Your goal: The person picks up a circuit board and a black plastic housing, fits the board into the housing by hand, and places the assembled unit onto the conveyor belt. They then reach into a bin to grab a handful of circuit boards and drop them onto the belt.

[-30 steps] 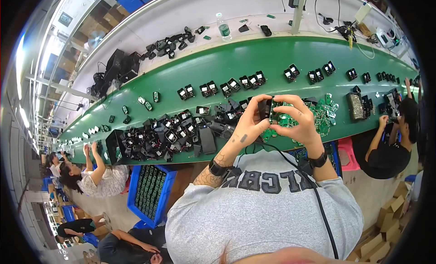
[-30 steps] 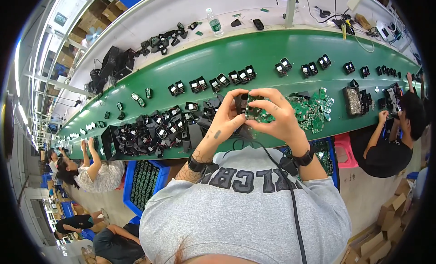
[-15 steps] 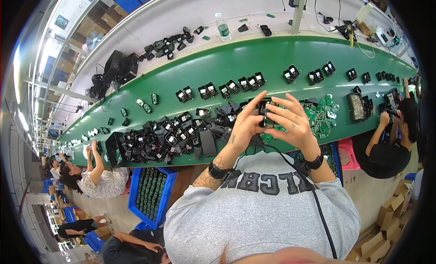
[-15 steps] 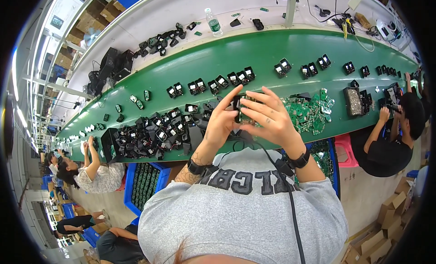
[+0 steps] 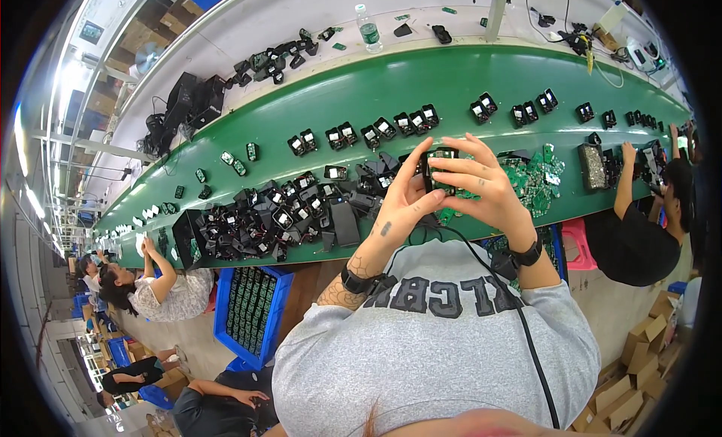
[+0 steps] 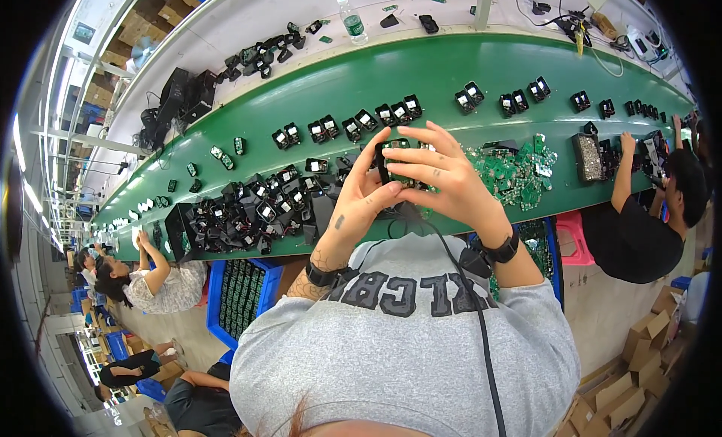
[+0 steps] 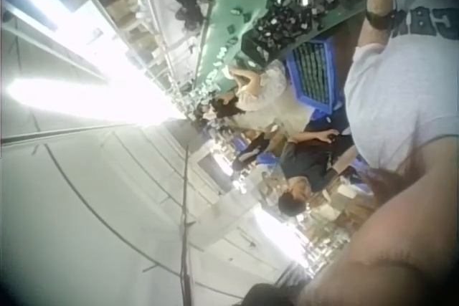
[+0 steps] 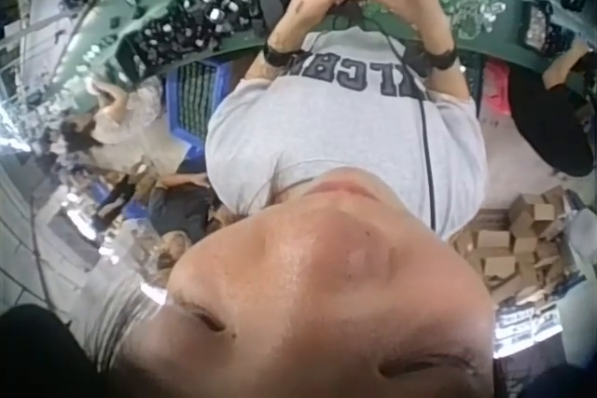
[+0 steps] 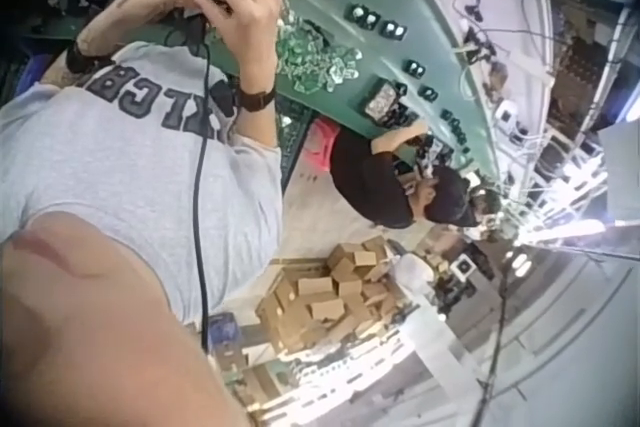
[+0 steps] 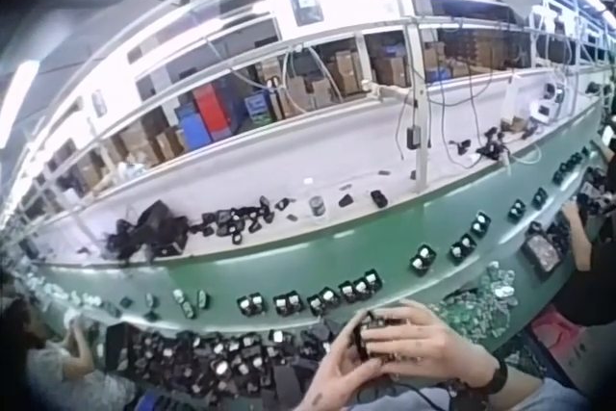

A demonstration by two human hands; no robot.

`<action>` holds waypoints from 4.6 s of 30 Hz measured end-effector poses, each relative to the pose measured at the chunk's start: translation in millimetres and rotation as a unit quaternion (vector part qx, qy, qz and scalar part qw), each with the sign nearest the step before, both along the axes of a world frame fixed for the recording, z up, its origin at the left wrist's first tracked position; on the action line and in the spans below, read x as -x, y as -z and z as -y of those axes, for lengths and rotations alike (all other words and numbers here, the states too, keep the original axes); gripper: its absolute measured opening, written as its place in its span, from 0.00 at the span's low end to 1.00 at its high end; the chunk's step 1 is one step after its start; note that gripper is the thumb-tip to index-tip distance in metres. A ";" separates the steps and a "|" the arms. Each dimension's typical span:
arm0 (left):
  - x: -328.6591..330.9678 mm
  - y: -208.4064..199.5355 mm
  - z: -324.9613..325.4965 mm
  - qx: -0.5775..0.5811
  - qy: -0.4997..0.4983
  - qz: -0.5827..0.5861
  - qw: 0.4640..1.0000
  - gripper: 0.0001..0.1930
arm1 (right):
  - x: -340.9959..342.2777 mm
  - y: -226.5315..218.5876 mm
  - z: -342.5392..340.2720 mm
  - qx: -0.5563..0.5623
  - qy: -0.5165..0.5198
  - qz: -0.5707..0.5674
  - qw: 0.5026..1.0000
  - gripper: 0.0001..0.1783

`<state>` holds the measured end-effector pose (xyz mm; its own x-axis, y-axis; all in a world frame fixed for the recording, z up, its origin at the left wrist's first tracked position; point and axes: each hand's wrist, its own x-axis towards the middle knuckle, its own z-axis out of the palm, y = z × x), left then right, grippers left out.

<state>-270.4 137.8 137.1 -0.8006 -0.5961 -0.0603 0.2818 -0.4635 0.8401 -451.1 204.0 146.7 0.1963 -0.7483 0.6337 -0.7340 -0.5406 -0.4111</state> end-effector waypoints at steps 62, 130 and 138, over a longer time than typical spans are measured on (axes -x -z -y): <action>29.3 6.3 -15.8 0.191 0.078 0.135 0.969 0.34 | -1.6 43.4 -25.0 -0.240 -0.047 0.591 0.769 0.26; -167.1 223.6 279.5 0.131 -0.498 0.198 0.834 0.20 | 123.0 133.8 -9.5 -0.152 0.225 0.705 0.655 0.13; -15.1 77.3 69.6 -0.138 0.021 -0.005 0.990 0.25 | 17.9 75.4 -2.4 -0.275 0.068 0.714 0.640 0.15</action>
